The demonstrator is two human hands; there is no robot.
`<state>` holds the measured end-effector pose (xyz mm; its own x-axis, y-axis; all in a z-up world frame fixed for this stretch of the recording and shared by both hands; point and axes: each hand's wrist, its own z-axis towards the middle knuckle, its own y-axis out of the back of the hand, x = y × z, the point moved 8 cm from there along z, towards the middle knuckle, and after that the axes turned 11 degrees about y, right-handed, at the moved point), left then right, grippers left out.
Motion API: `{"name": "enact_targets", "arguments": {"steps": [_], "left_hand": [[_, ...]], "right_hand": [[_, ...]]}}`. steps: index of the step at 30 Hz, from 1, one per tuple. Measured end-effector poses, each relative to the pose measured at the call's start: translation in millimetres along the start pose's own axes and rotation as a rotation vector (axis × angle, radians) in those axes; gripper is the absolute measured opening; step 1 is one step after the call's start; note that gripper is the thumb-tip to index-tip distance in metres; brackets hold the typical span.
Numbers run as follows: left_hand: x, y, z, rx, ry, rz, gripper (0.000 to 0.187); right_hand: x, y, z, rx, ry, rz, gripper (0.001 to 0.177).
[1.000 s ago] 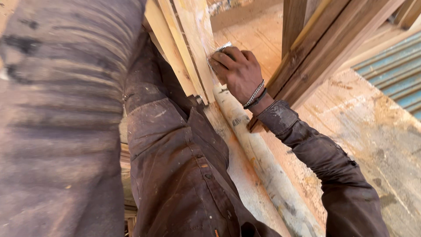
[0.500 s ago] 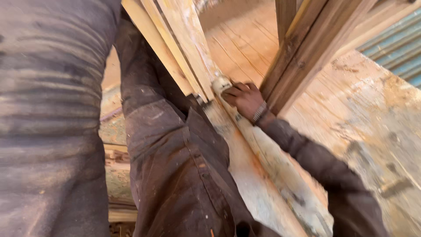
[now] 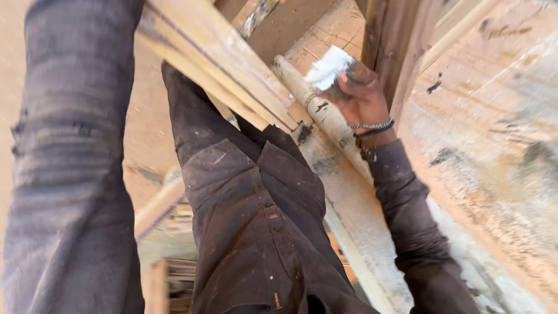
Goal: The person sands the surface of a long wooden plank using a white sanding block. They hold the plank with their left hand and rub the sanding block back and forth along the length of the wood with their right hand. The person repositions the plank multiple times to sand different sections.
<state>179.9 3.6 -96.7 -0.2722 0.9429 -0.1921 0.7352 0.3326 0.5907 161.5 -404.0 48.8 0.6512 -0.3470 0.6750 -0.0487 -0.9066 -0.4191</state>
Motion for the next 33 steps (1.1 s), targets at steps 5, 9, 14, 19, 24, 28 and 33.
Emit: {"name": "enact_targets", "arguments": {"steps": [5,9,14,19,24,28,33], "left_hand": [[-30.5,11.6,38.1,0.052,-0.093,0.157,0.044],[-60.5,35.7,87.4,0.074,-0.18,0.262,0.045],[-82.6,50.7,80.7,-0.102,-0.365,0.381,0.048],[-78.9,47.7,90.7,0.008,-0.323,0.415,0.058],[-81.9,56.5,90.1,-0.103,-0.4,0.358,0.057],[-88.5,59.6,86.9,-0.065,-0.431,0.364,0.059],[-90.5,61.3,85.8,0.004,-0.428,0.39,0.056]], "right_hand": [[-17.7,37.6,-36.7,-0.24,0.026,0.184,0.016],[-34.8,54.5,-43.3,-0.277,0.011,-0.157,0.027],[-37.2,55.7,-33.8,-0.171,-0.021,-0.451,0.03],[-46.9,49.0,-22.9,-0.122,-0.008,-0.507,0.027],[-59.3,52.3,-13.7,-0.179,-0.054,-0.649,0.026],[-57.0,56.7,-15.5,-0.277,-0.037,-0.397,0.022],[-49.6,48.1,-47.0,-0.22,0.314,0.387,0.014]]}}
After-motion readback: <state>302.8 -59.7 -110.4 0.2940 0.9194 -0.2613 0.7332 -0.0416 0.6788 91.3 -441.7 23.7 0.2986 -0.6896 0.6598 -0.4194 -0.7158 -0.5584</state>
